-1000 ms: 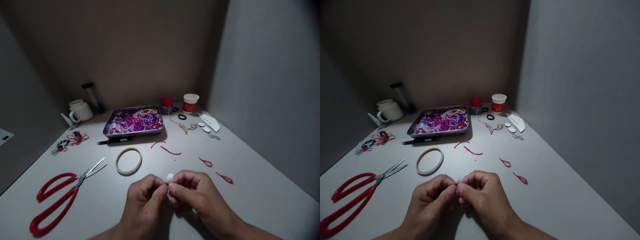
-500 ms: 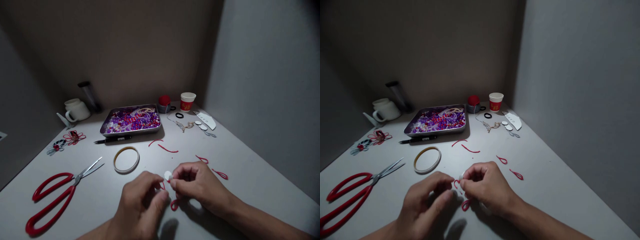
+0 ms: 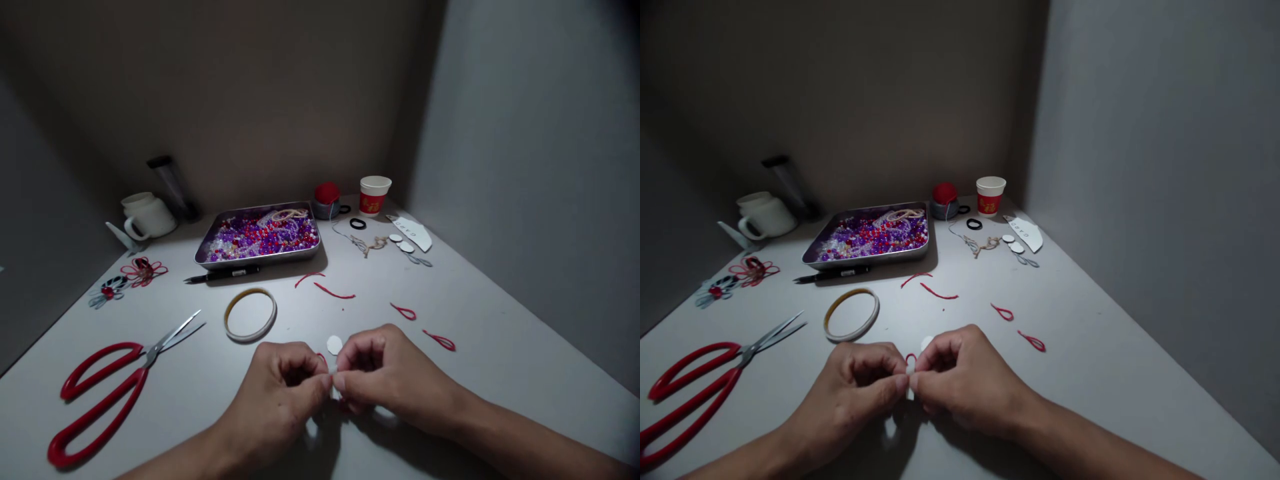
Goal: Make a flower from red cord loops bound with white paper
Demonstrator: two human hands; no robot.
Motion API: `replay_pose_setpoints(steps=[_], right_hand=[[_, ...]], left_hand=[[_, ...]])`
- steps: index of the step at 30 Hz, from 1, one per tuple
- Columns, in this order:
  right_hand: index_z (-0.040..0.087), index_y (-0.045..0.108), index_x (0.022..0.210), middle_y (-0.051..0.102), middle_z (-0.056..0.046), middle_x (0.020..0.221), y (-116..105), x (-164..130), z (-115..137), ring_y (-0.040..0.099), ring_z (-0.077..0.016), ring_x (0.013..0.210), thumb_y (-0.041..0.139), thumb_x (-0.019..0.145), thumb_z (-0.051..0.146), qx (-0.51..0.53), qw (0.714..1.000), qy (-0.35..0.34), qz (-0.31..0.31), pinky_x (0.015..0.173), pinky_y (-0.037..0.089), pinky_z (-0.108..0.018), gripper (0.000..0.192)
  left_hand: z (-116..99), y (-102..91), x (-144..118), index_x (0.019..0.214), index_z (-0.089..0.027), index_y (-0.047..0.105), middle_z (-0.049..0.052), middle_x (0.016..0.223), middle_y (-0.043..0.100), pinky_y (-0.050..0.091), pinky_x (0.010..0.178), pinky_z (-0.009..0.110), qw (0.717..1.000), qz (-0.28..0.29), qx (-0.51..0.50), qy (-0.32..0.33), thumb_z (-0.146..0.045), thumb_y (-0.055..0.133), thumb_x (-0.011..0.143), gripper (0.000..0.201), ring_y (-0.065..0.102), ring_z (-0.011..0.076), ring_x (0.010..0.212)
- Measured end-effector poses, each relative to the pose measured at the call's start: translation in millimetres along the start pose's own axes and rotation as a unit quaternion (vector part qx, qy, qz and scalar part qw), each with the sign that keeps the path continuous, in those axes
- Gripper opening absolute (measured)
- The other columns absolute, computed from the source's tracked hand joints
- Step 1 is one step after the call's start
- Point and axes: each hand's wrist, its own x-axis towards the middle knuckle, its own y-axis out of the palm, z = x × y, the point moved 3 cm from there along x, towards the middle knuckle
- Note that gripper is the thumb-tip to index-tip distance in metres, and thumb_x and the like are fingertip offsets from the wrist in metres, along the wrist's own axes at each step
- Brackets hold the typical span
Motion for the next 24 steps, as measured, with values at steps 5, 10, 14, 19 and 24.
replay_pose_setpoints(steps=[5, 10, 14, 19, 24], right_hand=[[0.012, 0.060, 0.066, 0.058, 0.000, 0.051, -1, 2, 3, 0.055, -0.0106, 0.046, 0.064, 0.066, 0.028, 0.070, 0.996, -0.022, 0.051, 0.047, 0.044, -0.022, 0.016], [0.014, 0.063, 0.079, 0.060, -0.002, 0.054, -15, 5, 3, 0.059, -0.0145, 0.049, 0.054, 0.077, 0.030, -0.030, 0.990, -0.106, -0.086, 0.047, 0.048, -0.026, 0.019], [0.018, 0.064, 0.080, 0.065, -0.005, 0.076, -20, -8, 12, 0.062, -0.0161, 0.070, 0.056, 0.075, 0.013, -0.176, 0.890, -0.354, -0.227, 0.061, 0.051, -0.026, 0.010], [0.017, 0.063, 0.091, 0.063, -0.009, 0.086, -5, -17, 14, 0.060, -0.0175, 0.077, 0.057, 0.067, 0.002, -0.321, 0.780, -0.517, -0.146, 0.064, 0.051, -0.028, 0.029], [0.019, 0.061, 0.086, 0.061, -0.006, 0.082, 3, -14, 10, 0.057, -0.0187, 0.076, 0.053, 0.066, 0.006, -0.420, 0.725, -0.530, -0.134, 0.089, 0.039, -0.049, 0.025]], left_hand=[[1, -5.3, 3, 0.048, -0.012, 0.055, -0.003, 0.041, 0.045, 0.027, 0.044, 0.021, 0.999, -0.005, -0.042, -0.034, -0.019, 0.052, 0.057, 0.012, 0.036, 0.0078, 0.043], [8, -10.4, 6, 0.047, -0.013, 0.054, -0.003, 0.039, 0.044, 0.022, 0.042, 0.022, 0.994, -0.043, -0.080, -0.060, -0.017, 0.050, 0.055, 0.009, 0.033, 0.0073, 0.041], [7, -10.4, 8, 0.048, -0.014, 0.053, -0.004, 0.037, 0.042, 0.018, 0.041, 0.022, 0.991, -0.061, -0.092, -0.081, -0.018, 0.051, 0.055, 0.009, 0.031, 0.0066, 0.039], [3, -9.7, 7, 0.047, -0.015, 0.051, -0.005, 0.036, 0.041, 0.016, 0.040, 0.022, 0.991, -0.059, -0.084, -0.088, -0.019, 0.052, 0.053, 0.008, 0.030, 0.0063, 0.038], [6, -8.4, 7, 0.051, -0.013, 0.056, -0.005, 0.039, 0.042, 0.020, 0.041, 0.021, 0.992, -0.053, -0.091, -0.075, -0.018, 0.053, 0.056, 0.008, 0.033, 0.0066, 0.039]])
